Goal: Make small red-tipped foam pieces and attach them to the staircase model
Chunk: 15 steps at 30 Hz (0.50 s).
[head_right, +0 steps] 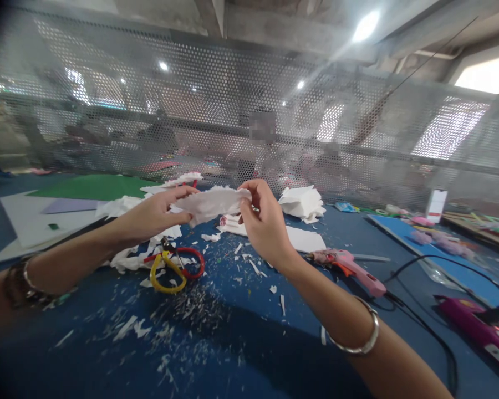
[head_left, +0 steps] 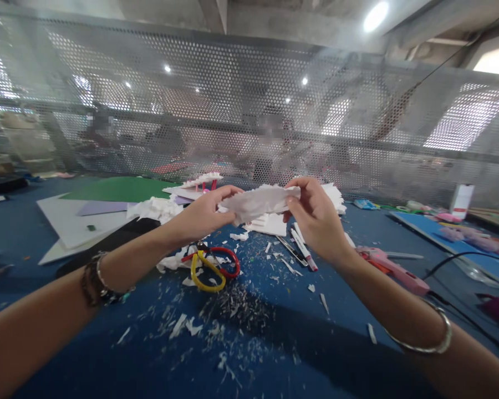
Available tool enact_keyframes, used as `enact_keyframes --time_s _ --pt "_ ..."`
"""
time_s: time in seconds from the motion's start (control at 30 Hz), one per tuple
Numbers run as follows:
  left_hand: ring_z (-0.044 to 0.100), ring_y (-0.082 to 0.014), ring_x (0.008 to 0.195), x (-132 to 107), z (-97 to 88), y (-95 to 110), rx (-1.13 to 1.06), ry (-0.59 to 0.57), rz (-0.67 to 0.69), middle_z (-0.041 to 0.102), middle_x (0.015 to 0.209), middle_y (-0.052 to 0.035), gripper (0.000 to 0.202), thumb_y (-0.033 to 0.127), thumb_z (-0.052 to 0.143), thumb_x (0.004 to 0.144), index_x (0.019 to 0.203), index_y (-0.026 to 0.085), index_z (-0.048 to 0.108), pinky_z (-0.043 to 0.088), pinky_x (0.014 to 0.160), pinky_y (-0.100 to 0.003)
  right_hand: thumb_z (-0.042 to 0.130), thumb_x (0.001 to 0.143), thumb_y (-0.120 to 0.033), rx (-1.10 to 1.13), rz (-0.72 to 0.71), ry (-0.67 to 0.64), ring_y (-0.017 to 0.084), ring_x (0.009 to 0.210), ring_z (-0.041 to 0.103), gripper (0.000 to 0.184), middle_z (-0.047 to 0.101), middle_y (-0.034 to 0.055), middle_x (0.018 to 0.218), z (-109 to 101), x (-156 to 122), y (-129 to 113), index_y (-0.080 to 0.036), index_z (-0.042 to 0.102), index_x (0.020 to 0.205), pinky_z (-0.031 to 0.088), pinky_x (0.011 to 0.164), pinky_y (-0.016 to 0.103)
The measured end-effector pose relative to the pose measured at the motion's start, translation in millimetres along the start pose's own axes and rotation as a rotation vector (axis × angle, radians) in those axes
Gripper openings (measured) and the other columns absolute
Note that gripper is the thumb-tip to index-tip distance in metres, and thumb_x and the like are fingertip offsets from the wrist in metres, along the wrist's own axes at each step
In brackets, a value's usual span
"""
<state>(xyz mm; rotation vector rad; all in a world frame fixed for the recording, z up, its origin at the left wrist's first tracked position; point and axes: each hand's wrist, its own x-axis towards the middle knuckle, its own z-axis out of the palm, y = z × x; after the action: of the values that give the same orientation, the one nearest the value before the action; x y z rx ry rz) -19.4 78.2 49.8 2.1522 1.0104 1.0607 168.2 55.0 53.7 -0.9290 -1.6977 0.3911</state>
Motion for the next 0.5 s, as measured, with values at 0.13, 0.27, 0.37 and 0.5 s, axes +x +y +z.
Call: enact_keyframes --time_s 0.13,0.27,0.37,0.5 --pt "0.055 -0.0094 0.062 2 5.3 -4 -0.145 0.082 -0.061 0.059 0.072 0.0014 0.025 0.016 0.046 0.068 0.092 0.017 0.054 0.042 0.055 -0.017 0.047 0.074 -0.022 -0.175 0.030 -0.157 0.011 0.067 0.051 0.020 0.052 0.0031 0.084 1 0 3 -0.017 0.043 0.093 0.042 0.056 0.025" --pt "0.055 -0.0089 0.061 1 10.9 -4 -0.184 0.112 -0.005 0.058 0.068 0.0011 0.018 0.023 0.043 0.074 0.086 0.016 0.055 0.042 0.056 -0.018 0.051 0.071 -0.024 -0.293 0.045 -0.384 0.013 0.072 0.053 0.021 0.056 0.0058 0.088 0 -1 8 -0.016 0.046 0.091 0.043 0.061 0.028" --pt "0.052 -0.0080 0.055 -2 11.3 0 -0.097 0.163 0.046 0.055 0.065 0.0018 0.016 0.024 0.042 0.076 0.082 0.016 0.054 0.041 0.051 -0.017 0.048 0.071 -0.017 -0.236 0.104 -0.414 0.011 0.061 0.053 0.017 0.054 0.0007 0.071 0 -1 10 -0.017 0.045 0.088 0.043 0.058 0.027" --pt "0.045 -0.0058 0.045 -5 7.6 6 -0.007 0.190 0.067 0.053 0.067 0.0022 0.020 0.028 0.042 0.077 0.091 0.016 0.050 0.035 0.041 -0.017 0.046 0.071 -0.016 -0.092 0.115 -0.271 0.009 0.057 0.051 0.019 0.049 -0.0010 0.073 -1 2 9 -0.018 0.042 0.089 0.044 0.053 0.025"
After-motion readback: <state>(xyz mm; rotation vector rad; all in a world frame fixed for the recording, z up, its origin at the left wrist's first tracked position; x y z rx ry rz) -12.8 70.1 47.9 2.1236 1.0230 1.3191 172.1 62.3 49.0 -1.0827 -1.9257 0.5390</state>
